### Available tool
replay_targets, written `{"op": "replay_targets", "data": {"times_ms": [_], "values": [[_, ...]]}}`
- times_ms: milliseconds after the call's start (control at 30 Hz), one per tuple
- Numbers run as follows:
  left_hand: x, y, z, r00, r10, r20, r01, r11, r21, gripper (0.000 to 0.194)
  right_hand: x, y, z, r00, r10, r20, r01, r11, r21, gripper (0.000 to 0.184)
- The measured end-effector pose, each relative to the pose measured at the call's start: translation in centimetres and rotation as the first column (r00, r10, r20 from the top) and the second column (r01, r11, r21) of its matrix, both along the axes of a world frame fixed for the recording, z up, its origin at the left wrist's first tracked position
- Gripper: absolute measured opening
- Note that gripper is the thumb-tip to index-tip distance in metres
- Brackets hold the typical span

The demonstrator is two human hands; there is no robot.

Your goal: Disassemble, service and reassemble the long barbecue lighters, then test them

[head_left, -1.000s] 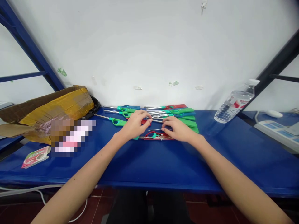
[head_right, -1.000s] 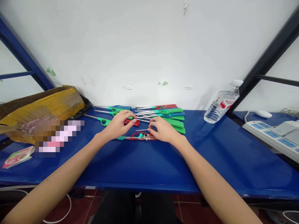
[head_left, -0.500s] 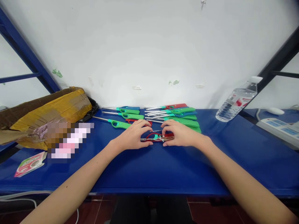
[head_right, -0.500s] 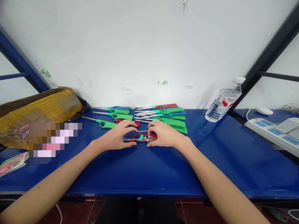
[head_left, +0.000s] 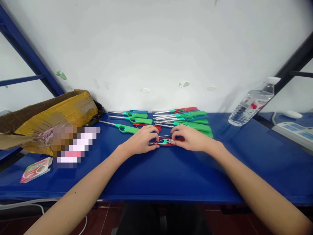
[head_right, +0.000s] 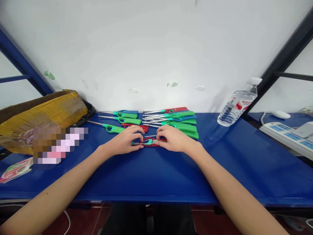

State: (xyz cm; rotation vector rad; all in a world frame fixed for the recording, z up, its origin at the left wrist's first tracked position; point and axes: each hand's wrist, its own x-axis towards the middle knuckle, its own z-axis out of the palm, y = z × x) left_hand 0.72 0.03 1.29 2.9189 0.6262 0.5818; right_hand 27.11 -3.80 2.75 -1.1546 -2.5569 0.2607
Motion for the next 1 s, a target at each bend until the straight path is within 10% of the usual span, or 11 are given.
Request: {"op": "replay_targets", "data": {"times_ms": [1000], "values": [[0.1,1.0,-0.6,0.993,0.085,0.081,-0.071,0.984,-0.164,0.015,0.0,-0.3,0.7,0.999,-0.045,0.005,0.045,0.999,-0.018,0.017]]}}
